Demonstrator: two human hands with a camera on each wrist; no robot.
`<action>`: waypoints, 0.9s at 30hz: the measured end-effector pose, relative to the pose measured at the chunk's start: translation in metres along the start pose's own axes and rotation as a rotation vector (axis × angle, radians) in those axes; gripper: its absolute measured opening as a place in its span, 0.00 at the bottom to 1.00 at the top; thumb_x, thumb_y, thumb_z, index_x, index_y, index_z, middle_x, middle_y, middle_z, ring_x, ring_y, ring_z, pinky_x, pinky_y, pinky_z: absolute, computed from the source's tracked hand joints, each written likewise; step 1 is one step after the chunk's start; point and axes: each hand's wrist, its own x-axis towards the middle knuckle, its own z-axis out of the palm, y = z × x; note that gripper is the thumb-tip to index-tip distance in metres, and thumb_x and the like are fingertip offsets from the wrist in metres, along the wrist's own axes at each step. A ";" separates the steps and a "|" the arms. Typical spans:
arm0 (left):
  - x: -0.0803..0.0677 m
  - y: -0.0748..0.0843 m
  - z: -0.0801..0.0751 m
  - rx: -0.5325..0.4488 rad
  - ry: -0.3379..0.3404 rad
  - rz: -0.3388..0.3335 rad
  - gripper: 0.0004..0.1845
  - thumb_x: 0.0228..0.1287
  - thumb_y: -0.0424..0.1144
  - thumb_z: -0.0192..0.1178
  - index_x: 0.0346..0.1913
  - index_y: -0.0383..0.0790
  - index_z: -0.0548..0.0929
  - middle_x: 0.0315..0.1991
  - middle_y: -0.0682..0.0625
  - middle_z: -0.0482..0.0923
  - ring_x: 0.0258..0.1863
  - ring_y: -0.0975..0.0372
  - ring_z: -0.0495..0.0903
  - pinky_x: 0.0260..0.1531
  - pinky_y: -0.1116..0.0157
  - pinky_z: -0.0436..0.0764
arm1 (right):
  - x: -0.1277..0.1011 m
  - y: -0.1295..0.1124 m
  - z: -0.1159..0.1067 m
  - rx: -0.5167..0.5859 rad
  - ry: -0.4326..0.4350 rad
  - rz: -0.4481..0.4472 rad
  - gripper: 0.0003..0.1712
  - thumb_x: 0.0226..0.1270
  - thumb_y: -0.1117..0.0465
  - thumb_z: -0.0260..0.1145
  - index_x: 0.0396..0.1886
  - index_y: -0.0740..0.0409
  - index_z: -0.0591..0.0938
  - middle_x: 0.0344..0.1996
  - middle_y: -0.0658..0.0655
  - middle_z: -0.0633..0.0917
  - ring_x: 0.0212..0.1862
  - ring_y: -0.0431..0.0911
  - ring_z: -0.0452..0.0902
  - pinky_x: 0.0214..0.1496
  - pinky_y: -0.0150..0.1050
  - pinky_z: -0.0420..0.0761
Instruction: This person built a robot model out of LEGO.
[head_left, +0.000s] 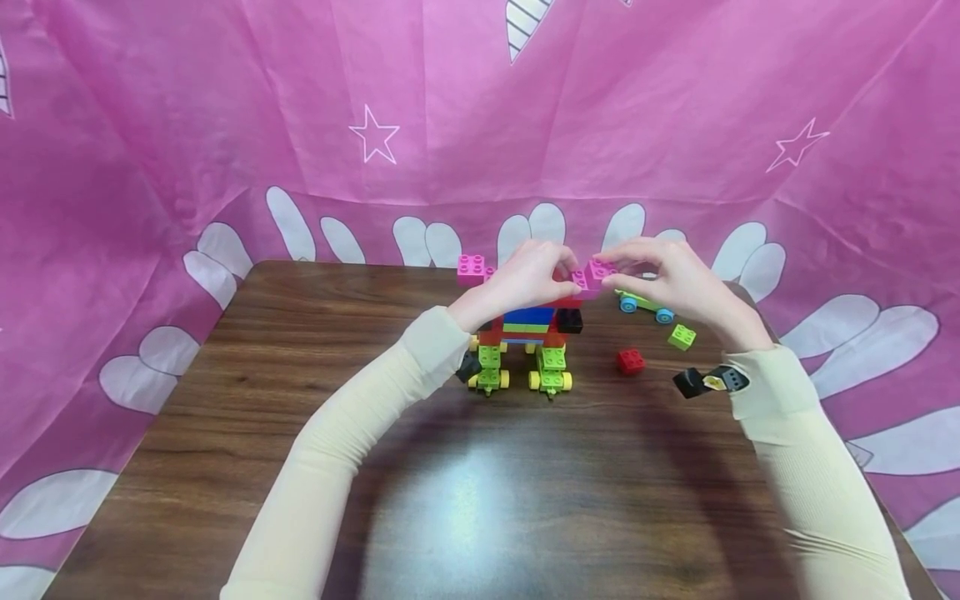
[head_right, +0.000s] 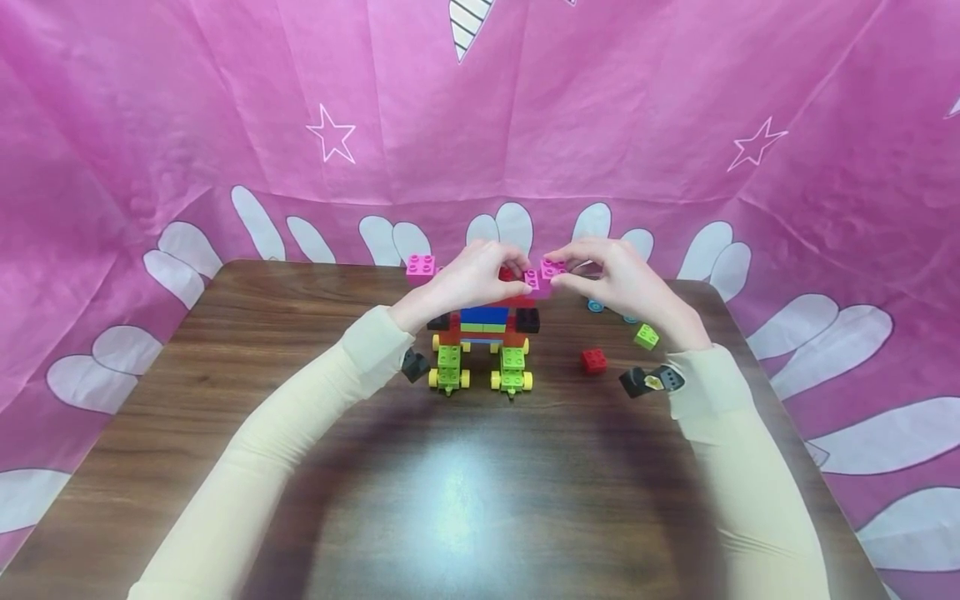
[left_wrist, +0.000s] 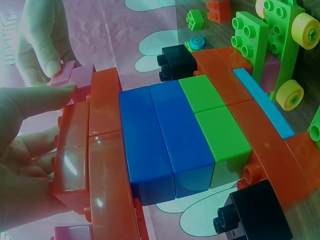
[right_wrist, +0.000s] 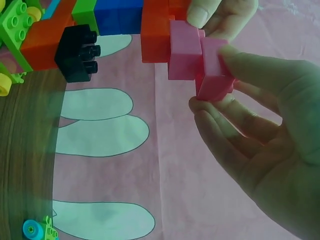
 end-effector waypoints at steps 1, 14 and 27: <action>0.000 0.000 0.000 0.001 0.000 0.000 0.18 0.66 0.44 0.65 0.55 0.39 0.84 0.48 0.47 0.87 0.48 0.62 0.85 0.51 0.70 0.83 | 0.000 0.000 0.000 0.001 0.000 -0.004 0.22 0.58 0.65 0.74 0.54 0.53 0.86 0.44 0.53 0.90 0.41 0.21 0.79 0.47 0.15 0.76; 0.000 0.000 0.000 0.005 -0.004 0.004 0.18 0.66 0.43 0.65 0.55 0.39 0.84 0.49 0.47 0.87 0.48 0.61 0.85 0.52 0.69 0.83 | 0.002 -0.001 -0.002 -0.037 -0.007 -0.002 0.22 0.58 0.63 0.75 0.54 0.52 0.85 0.42 0.52 0.90 0.40 0.21 0.79 0.44 0.17 0.76; 0.001 -0.001 0.001 -0.010 -0.010 0.008 0.18 0.66 0.43 0.65 0.55 0.38 0.84 0.49 0.47 0.87 0.48 0.61 0.85 0.52 0.68 0.83 | 0.005 -0.005 -0.003 -0.101 -0.014 -0.024 0.22 0.57 0.62 0.76 0.54 0.50 0.86 0.42 0.50 0.89 0.41 0.29 0.79 0.40 0.24 0.78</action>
